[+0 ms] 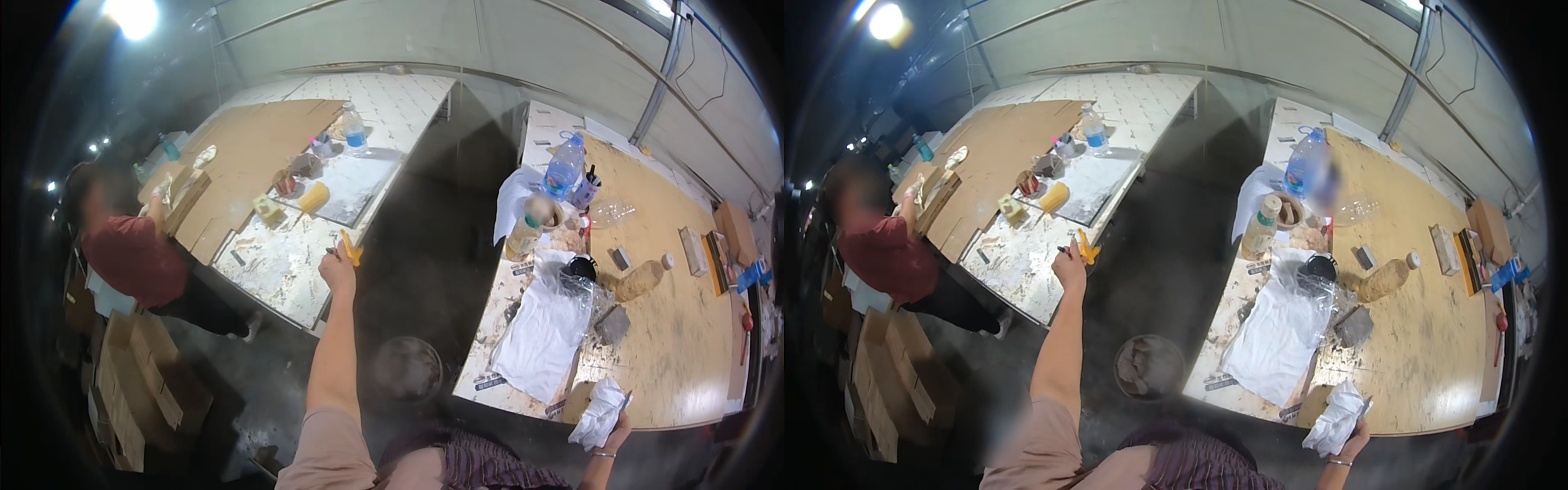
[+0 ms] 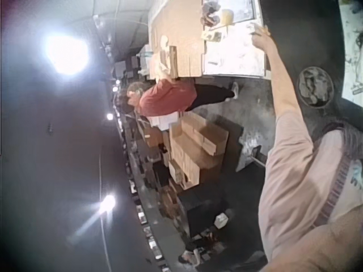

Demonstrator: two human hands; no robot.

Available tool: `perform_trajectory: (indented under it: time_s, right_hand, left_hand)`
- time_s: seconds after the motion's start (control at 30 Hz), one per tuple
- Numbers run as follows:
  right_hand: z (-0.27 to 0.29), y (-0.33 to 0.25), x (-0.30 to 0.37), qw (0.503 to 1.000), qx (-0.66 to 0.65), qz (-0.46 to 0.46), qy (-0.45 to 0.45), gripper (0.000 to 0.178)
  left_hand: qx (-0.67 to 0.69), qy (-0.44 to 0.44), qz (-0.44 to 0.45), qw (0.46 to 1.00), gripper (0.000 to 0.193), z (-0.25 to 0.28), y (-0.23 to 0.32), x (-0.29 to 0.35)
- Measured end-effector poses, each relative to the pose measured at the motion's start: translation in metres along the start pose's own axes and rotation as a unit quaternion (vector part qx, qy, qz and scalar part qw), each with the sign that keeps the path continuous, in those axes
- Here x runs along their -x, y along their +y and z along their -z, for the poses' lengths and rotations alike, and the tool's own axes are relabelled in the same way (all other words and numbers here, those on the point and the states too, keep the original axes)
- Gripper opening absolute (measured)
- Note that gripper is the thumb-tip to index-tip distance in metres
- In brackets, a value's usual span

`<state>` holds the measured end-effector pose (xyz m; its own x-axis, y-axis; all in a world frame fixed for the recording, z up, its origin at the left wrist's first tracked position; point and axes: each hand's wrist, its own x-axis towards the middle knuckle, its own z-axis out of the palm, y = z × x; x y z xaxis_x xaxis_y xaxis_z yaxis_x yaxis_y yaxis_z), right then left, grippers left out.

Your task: The person sands a small metal tool on a workbench using a sanding block. They then move to a large black wooden furniture piece and sand its edges and surfaces with the same block.

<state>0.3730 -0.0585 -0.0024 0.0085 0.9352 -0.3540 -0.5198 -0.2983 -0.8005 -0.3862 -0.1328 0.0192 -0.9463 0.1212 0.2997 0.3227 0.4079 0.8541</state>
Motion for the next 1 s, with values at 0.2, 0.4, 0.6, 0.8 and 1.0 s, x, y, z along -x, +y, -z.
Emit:
perform_trajectory:
  time_s: [0.2, 0.4, 0.6, 0.8, 1.0]
  right_hand:
    - [-0.010, -0.019, 0.039, 1.000, -0.008, 0.015, 0.005, 0.044]
    - [-0.015, -0.024, 0.049, 0.998, 0.032, 0.042, 0.015, 0.042]
    - [-0.071, -0.037, 0.058, 0.996, 0.060, 0.034, 0.054, 0.036]
    - [-0.082, -0.056, 0.049, 0.971, 0.154, 0.142, 0.112, 0.019]
    - [-0.069, -0.113, 0.042, 0.936, 0.251, 0.209, 0.131, 0.017]
  left_hand:
    - [-0.083, -0.017, -0.047, 0.995, 0.034, -0.010, -0.013, 0.002]
    - [-0.065, -0.038, -0.020, 0.997, 0.036, -0.001, 0.004, 0.004]
    - [-0.102, -0.048, 0.013, 0.994, 0.072, -0.011, -0.034, -0.002]
    - [0.077, 0.062, 0.117, 0.988, 0.045, 0.049, -0.063, 0.060]
    - [0.168, -0.226, 0.080, 0.956, 0.016, 0.039, -0.018, 0.173]
